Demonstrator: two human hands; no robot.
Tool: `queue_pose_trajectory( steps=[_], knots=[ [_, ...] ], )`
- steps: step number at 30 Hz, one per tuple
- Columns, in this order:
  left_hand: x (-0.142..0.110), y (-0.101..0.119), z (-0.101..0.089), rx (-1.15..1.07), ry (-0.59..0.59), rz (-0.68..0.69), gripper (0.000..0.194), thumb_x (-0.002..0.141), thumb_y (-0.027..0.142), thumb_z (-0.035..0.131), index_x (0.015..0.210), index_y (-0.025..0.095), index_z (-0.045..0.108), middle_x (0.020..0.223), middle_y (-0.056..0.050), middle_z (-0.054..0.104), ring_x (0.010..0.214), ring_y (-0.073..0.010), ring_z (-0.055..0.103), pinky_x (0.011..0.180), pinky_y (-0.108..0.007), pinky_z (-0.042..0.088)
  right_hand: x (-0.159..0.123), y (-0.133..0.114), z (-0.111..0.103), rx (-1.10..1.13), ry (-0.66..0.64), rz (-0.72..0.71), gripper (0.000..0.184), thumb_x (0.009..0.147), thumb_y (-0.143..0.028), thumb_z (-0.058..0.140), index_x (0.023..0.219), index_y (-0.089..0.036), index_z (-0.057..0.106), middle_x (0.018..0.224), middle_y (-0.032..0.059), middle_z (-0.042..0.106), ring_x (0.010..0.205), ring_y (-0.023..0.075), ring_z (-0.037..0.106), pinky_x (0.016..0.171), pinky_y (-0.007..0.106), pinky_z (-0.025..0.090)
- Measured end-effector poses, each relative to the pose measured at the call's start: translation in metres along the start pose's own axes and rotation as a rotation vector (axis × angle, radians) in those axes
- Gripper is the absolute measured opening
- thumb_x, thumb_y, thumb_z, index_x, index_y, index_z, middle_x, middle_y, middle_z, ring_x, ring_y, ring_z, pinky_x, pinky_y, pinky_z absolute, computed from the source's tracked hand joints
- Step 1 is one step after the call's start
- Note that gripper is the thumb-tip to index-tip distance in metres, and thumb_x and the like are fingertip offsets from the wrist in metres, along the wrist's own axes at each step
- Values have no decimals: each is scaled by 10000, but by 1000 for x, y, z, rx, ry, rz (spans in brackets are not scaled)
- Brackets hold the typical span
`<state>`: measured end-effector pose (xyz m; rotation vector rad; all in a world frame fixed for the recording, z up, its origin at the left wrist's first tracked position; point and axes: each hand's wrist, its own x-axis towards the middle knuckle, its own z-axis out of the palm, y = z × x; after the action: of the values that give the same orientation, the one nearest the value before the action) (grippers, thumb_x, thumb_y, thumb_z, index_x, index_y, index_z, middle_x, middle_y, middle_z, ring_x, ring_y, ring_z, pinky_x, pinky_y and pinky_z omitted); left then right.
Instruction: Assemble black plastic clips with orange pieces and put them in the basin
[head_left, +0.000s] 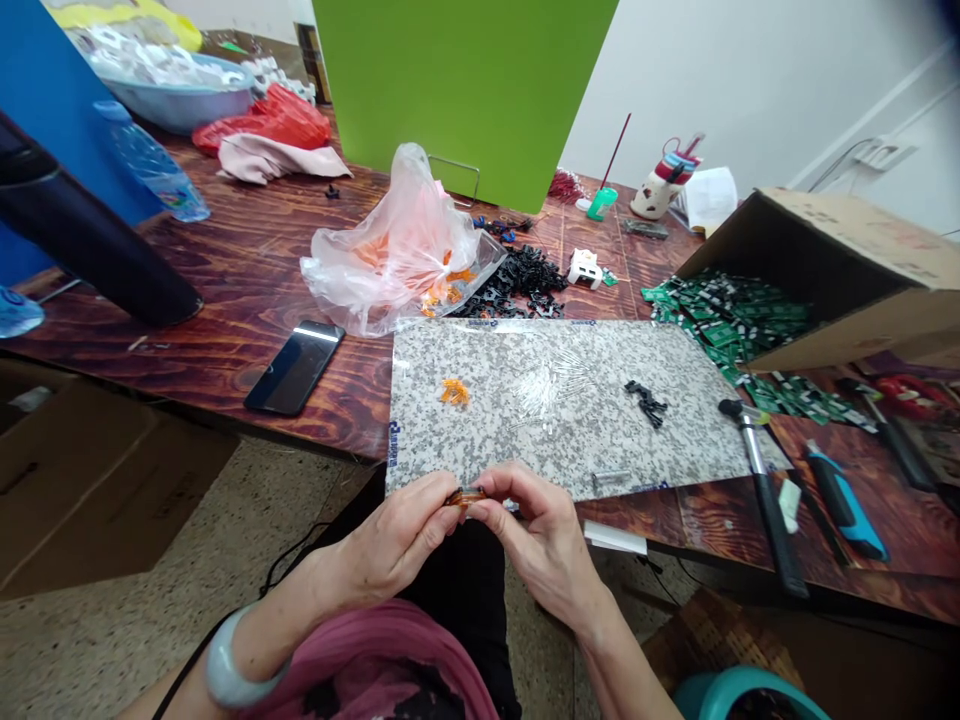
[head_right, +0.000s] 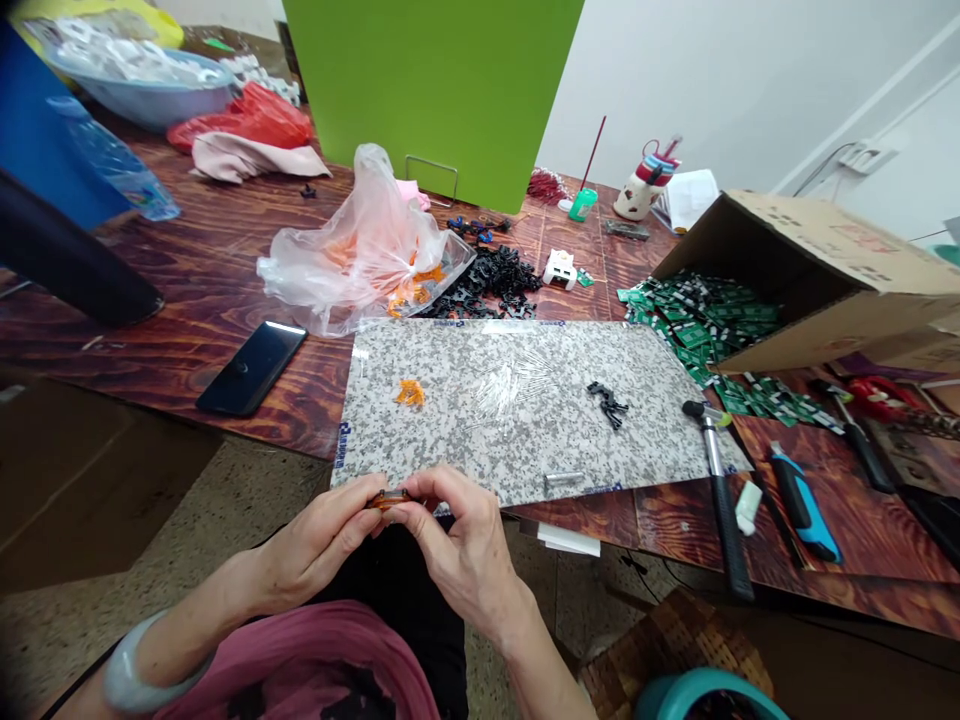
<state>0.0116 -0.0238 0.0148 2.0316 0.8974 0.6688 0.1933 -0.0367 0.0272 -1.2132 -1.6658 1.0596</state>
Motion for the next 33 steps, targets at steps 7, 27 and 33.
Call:
queue_pose_trajectory(
  steps=[7,27,33],
  knots=[
    [2,-8,2,39,-52,93,268,973,253,249,882,177,490,760,-29,512,701,-164,482,656,-255,413,-3,3,-4,-66,23,-187,34,866,-219,578,874,-209,609,815,17,642,765,148,597,704,264,460],
    [9,-9,17,97,-99,166,217,933,168,336,940,168,553,806,-48,580,744,-174,541,689,-260,447,-24,16,-9,-138,125,-183,84,870,-281,564,881,-214,612,789,31,630,755,165,580,696,284,471],
    [14,-11,44,-8,-177,144,194,929,177,386,982,228,565,827,-25,645,734,-164,600,675,-223,485,-49,31,-11,-111,226,-46,164,861,-322,558,815,-190,644,758,31,647,703,144,592,671,251,481]
  ],
)
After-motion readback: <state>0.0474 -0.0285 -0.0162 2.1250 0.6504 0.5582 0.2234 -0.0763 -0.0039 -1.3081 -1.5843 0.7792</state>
